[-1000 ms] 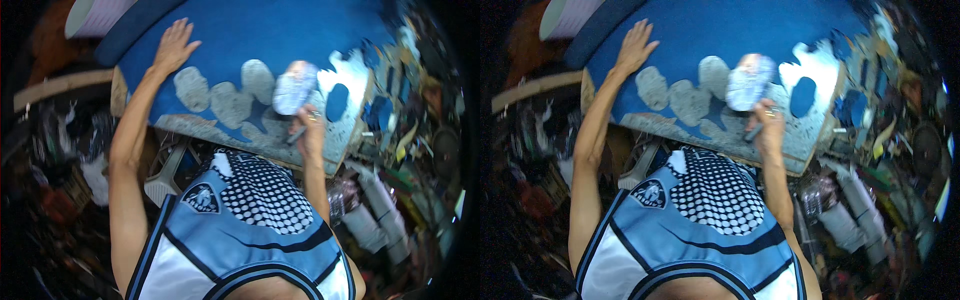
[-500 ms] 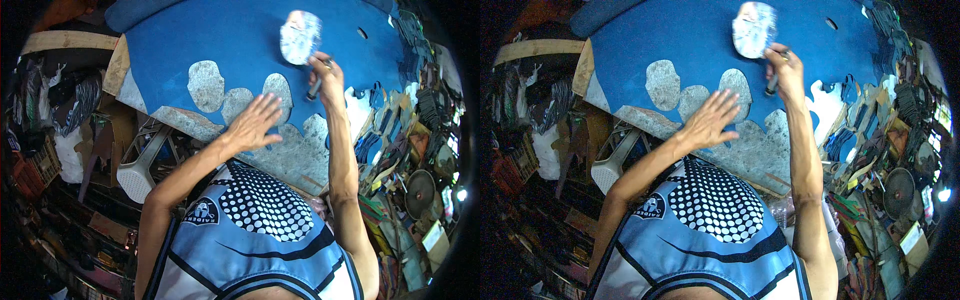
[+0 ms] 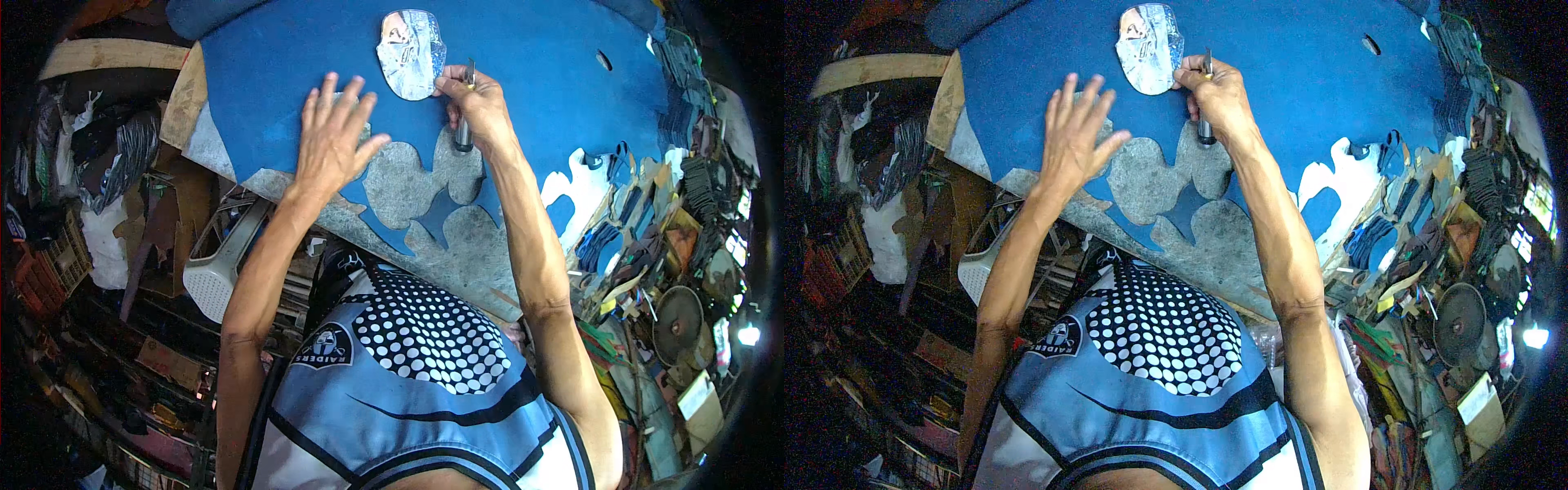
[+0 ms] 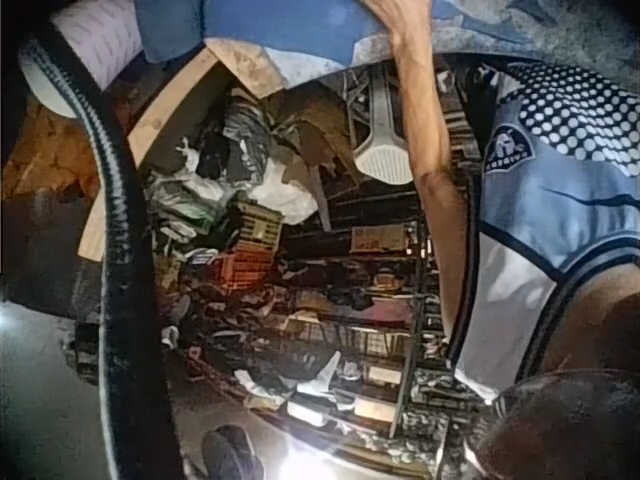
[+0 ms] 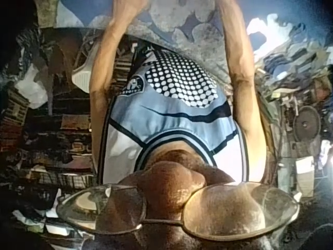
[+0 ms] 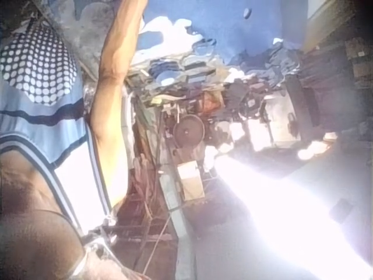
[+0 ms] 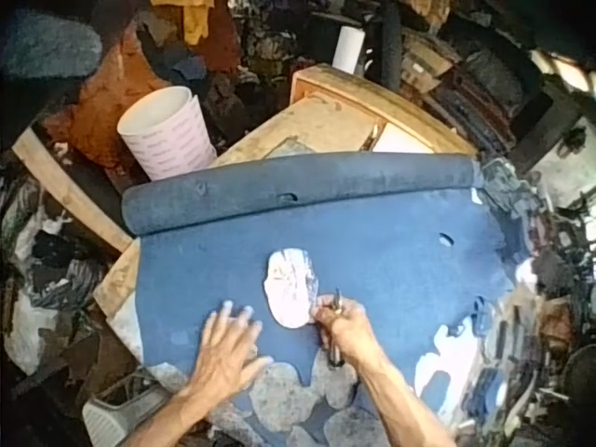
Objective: Using a hand knife and cardboard patterns to cut shoe components from sheets of blue leather.
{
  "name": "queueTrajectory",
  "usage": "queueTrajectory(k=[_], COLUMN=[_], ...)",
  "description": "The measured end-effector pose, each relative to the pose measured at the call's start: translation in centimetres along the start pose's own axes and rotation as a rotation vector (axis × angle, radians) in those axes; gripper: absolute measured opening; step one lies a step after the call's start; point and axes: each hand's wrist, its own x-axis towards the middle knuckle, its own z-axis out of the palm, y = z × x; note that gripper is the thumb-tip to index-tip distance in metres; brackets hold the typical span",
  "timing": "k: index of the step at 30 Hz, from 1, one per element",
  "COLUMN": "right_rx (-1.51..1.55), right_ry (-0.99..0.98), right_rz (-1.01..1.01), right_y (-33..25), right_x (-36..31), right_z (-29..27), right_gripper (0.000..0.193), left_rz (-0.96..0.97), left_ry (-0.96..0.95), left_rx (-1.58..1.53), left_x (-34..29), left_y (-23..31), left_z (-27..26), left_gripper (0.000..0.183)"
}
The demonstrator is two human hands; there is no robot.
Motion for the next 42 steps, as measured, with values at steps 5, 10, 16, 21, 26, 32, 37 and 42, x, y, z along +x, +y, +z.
queueTrajectory(k=[5, 10, 16, 21, 26, 32, 37, 42], right_rx=[0.081, 0.066, 0.071, 0.063, 0.108, 0.431, 0.438, 0.456], right_ry=[0.019, -0.021, -0.014, -0.037, -0.014, 0.157, 0.284, 0.341], right_rz=[0.031, 0.045, 0.029, 0.030, 0.023, 0.045, -0.022, -0.039], right_y=[-0.1, 0.1, 0.4, 0.6, 0.3, 1.2, 0.8, 0.8], right_x=[0.0, 0.0, -0.3, -0.3, -0.2, -1.6, -3.3, -4.4], right_z=[-0.2, -0.3, -0.4, -0.5, -0.2, -3.0, -7.0, -8.1], right_gripper=[0.009, 0.010, 0.009, 0.011, 0.012, 0.022, 0.022, 0.022], left_rz=[0.058, 0.040, -0.009, -0.023, -0.177, -0.211, -0.176, -0.088], left_ry=[-0.105, -0.152, -0.169, -0.129, 0.017, 0.072, 0.050, -0.075], left_rx=[-0.095, -0.093, -0.105, -0.060, 0.258, 0.287, 0.246, 0.212], left_x=[-3.4, -2.9, -4.9, -2.6, 2.1, 1.9, 4.6, 7.5], left_y=[3.3, 4.1, 5.4, 4.3, -2.5, -7.6, -7.0, -1.2], left_z=[0.4, -0.6, 0.0, 0.5, -0.5, -1.5, -0.2, 2.5], left_gripper=[0.064, 0.066, 0.075, 0.077, 0.074, 0.069, 0.076, 0.085])
